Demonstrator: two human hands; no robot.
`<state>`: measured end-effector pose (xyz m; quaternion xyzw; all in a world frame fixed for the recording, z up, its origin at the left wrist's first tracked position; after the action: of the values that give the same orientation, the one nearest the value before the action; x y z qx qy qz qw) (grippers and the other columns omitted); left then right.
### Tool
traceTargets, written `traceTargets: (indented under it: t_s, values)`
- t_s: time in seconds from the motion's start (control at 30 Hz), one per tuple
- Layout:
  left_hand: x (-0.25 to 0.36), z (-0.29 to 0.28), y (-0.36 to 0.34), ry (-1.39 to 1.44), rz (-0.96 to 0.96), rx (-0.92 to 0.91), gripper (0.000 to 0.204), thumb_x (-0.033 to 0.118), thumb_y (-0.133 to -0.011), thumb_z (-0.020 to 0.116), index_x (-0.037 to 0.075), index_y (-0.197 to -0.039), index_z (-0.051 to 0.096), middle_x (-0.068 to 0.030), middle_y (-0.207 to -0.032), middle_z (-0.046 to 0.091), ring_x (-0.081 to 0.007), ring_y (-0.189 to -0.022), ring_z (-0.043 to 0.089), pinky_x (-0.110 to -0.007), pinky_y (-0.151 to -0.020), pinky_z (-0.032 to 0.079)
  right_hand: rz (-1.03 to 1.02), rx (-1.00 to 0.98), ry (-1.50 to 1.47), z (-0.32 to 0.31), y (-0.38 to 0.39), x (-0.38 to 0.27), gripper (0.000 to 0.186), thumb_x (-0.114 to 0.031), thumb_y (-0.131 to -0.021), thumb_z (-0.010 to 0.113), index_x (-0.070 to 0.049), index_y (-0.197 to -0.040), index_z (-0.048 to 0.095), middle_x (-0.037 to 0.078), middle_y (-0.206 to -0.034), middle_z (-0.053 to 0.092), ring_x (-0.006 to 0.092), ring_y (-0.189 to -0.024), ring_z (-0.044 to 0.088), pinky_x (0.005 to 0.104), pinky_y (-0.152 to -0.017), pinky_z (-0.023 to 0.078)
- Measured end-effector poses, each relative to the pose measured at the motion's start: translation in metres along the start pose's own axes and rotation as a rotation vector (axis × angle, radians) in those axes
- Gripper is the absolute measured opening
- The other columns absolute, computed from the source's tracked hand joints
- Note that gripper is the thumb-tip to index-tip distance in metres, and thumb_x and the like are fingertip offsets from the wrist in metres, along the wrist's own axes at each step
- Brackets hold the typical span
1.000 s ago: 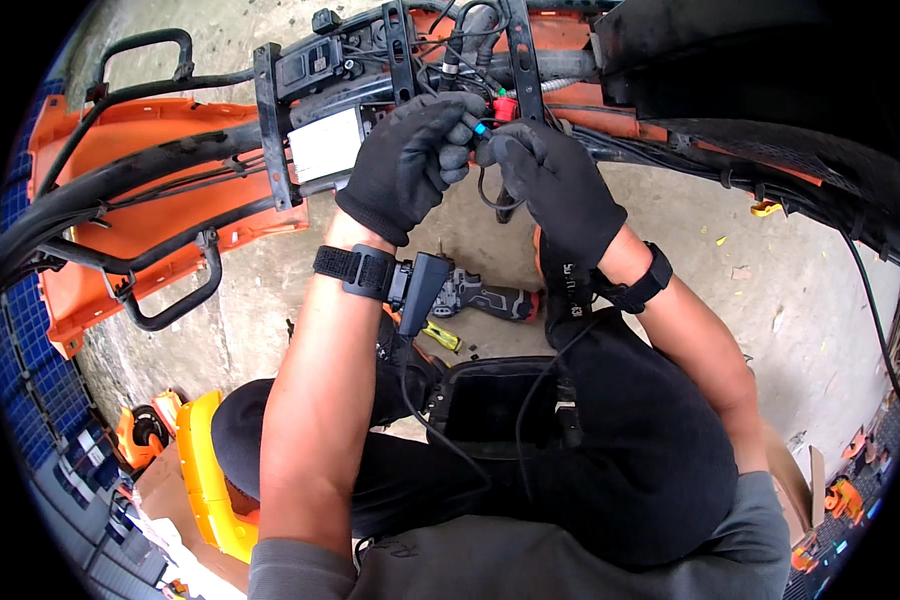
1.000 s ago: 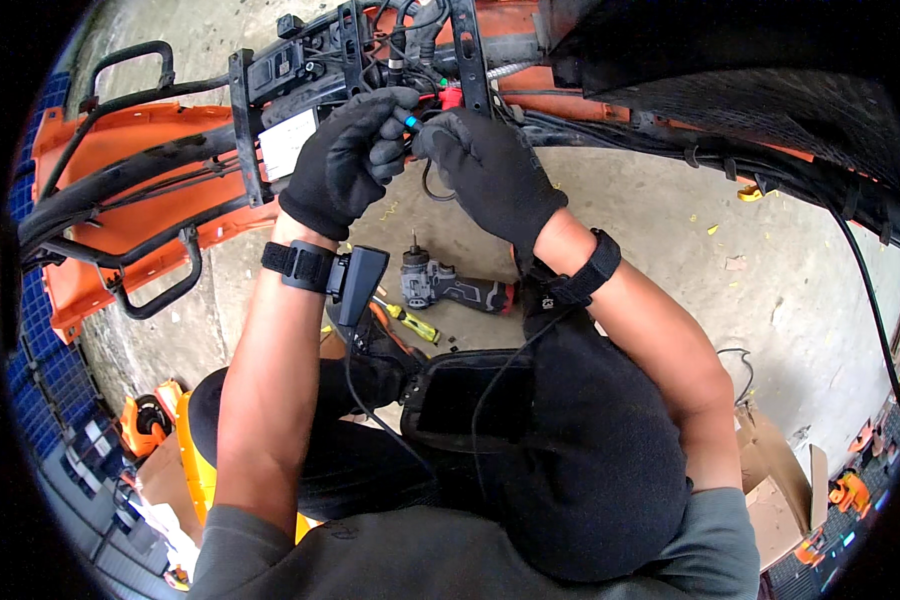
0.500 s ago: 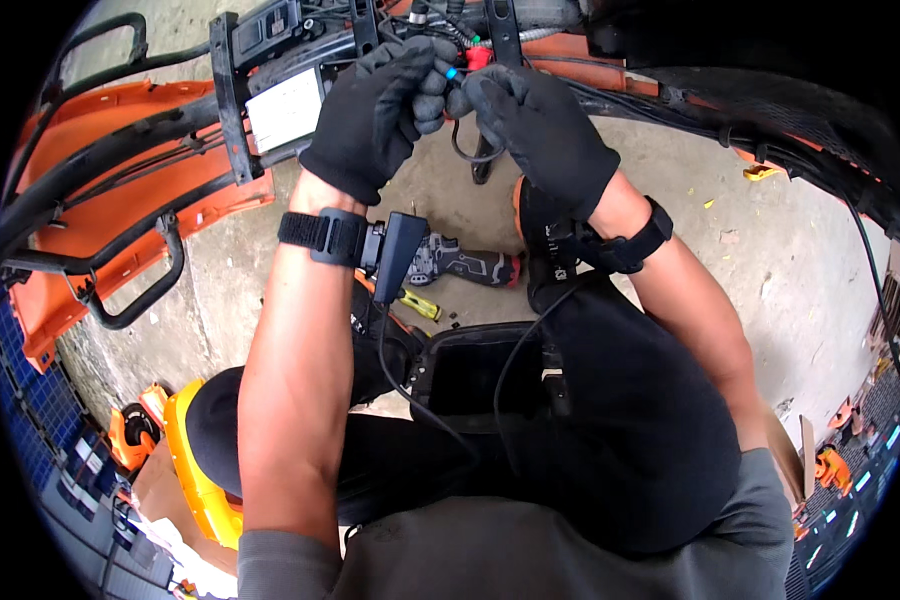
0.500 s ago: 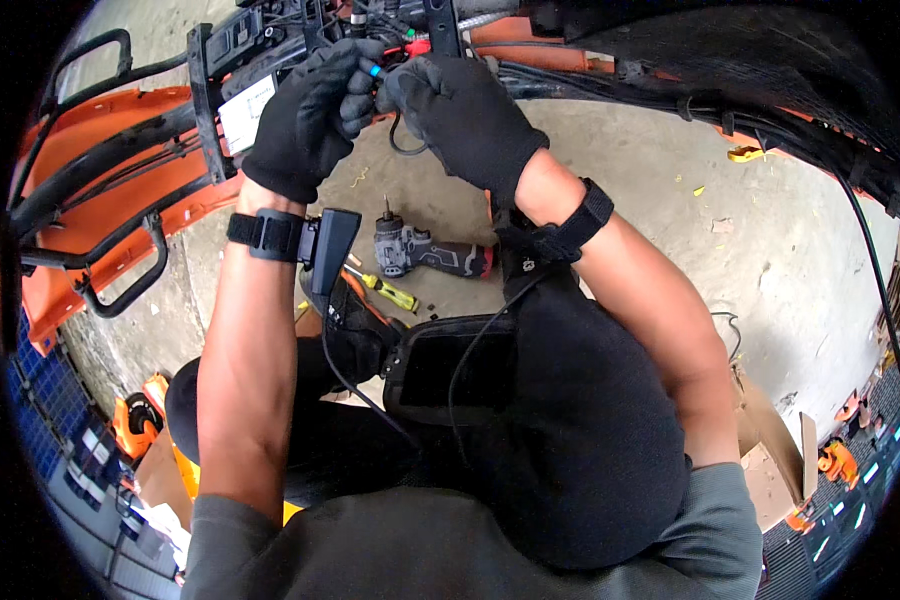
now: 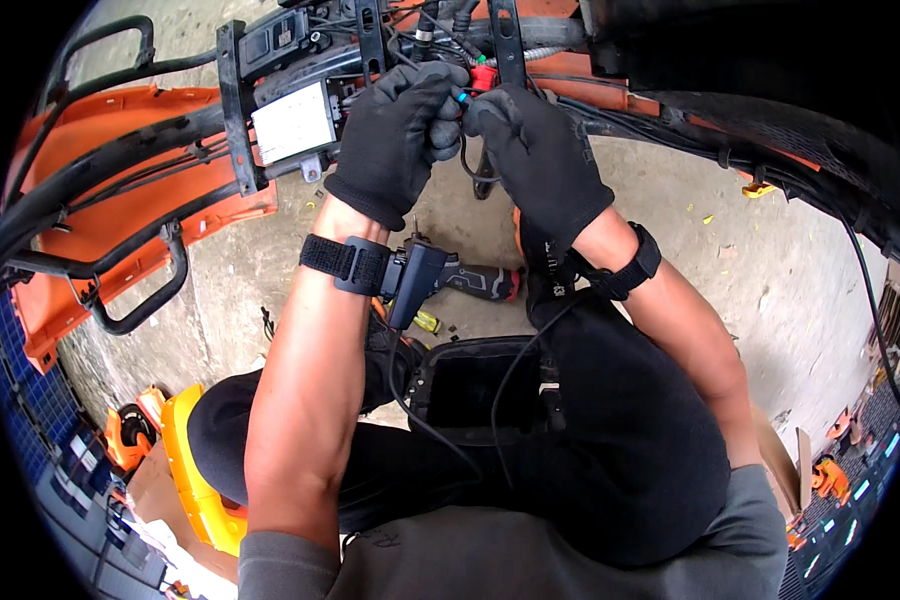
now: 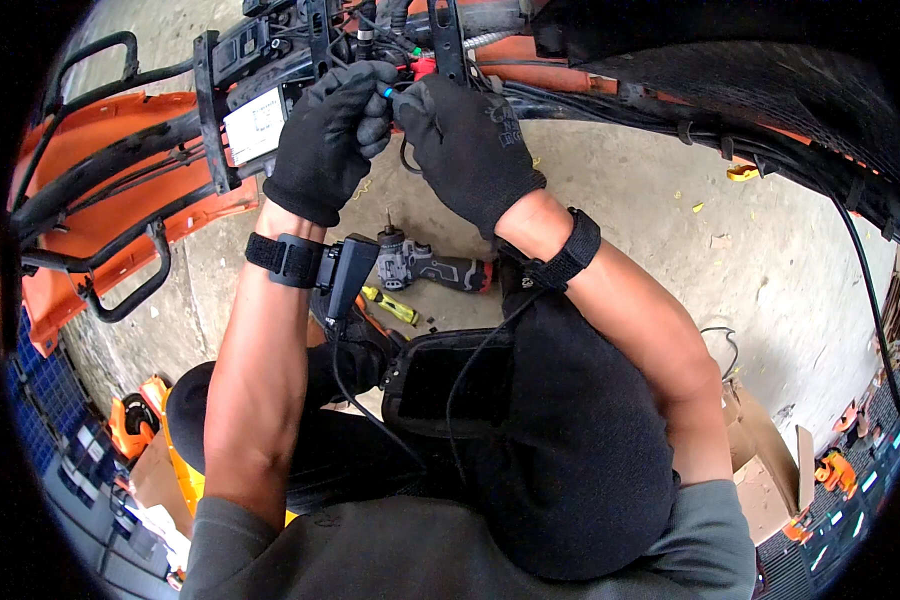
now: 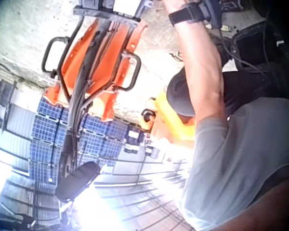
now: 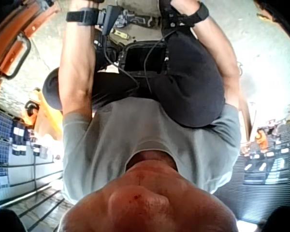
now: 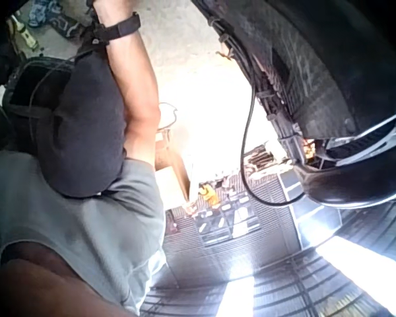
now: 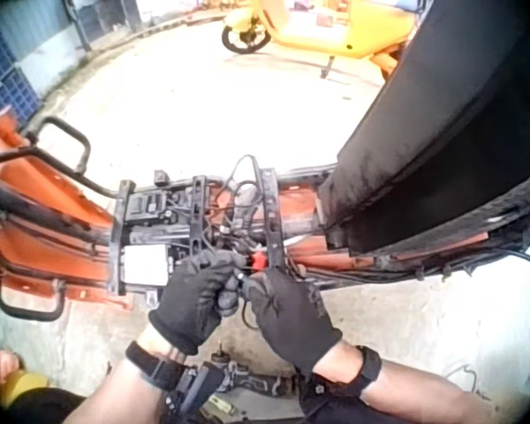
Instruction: The person connects electrical wires and plugs on an orange scooter frame by hand. They press several colored wire connectors together and organize the wiring harness within the vehicle's chassis.
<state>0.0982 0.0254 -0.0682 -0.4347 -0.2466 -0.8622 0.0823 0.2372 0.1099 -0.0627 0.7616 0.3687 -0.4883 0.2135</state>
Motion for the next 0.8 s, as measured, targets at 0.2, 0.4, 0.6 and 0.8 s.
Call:
traceTargets:
  t_s: [0.2, 0.4, 0.6, 0.8]
  values:
    - [-0.001, 0.003, 0.004, -0.087, 0.035, 0.015, 0.020, 0.013, -0.105, 0.051, 0.003, -0.118, 0.063, 0.0032, -0.078, 0.054, -0.0051, -0.063, 0.047, -0.020, -0.054, 0.038, -0.074, 0.043, 0.099, 0.001, -0.001, -0.005, 0.022, -0.020, -0.098, 0.057, 0.000, -0.101, 0.064, 0.018, -0.084, 0.066, 0.0317, -0.078, 0.064, 0.0399, -0.070, 0.048]
    - [-0.011, -0.002, 0.000, 0.006, 0.059, 0.007, 0.016, 0.014, -0.098, 0.062, 0.001, -0.105, 0.068, -0.0033, -0.075, 0.064, -0.0097, -0.055, 0.055, -0.024, -0.049, 0.044, -0.106, 0.047, 0.063, 0.002, -0.001, 0.001, 0.021, -0.021, -0.097, 0.059, 0.000, -0.096, 0.060, 0.024, -0.082, 0.062, 0.0432, -0.080, 0.061, 0.0483, -0.068, 0.047]
    - [-0.005, -0.013, 0.004, -0.225, 0.134, -0.061, 0.021, 0.015, -0.103, 0.051, 0.002, -0.109, 0.066, -0.0021, -0.078, 0.064, -0.0079, -0.056, 0.053, -0.023, -0.050, 0.044, 0.005, -0.074, -0.055, -0.004, -0.004, -0.008, 0.022, -0.022, -0.097, 0.060, 0.000, -0.096, 0.062, 0.019, -0.079, 0.061, 0.0359, -0.074, 0.062, 0.0437, -0.066, 0.047]
    - [0.035, -0.044, 0.003, -0.423, 0.082, 0.291, 0.027, 0.021, -0.099, 0.049, 0.005, -0.105, 0.070, -0.0022, -0.075, 0.064, -0.0109, -0.056, 0.057, -0.024, -0.051, 0.047, 0.206, 0.033, -0.328, -0.054, -0.016, -0.011, 0.021, -0.014, -0.098, 0.059, -0.001, -0.113, 0.067, 0.001, -0.086, 0.067, 0.0058, -0.077, 0.060, 0.0249, -0.070, 0.050]
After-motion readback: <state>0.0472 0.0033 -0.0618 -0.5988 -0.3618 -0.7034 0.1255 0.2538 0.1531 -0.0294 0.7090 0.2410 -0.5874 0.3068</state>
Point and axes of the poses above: each hand's wrist, its own y-axis away from the middle knuckle, its own z-axis out of the palm, x = y × z, the point moved 2 cm from there along -y, towards the middle knuckle
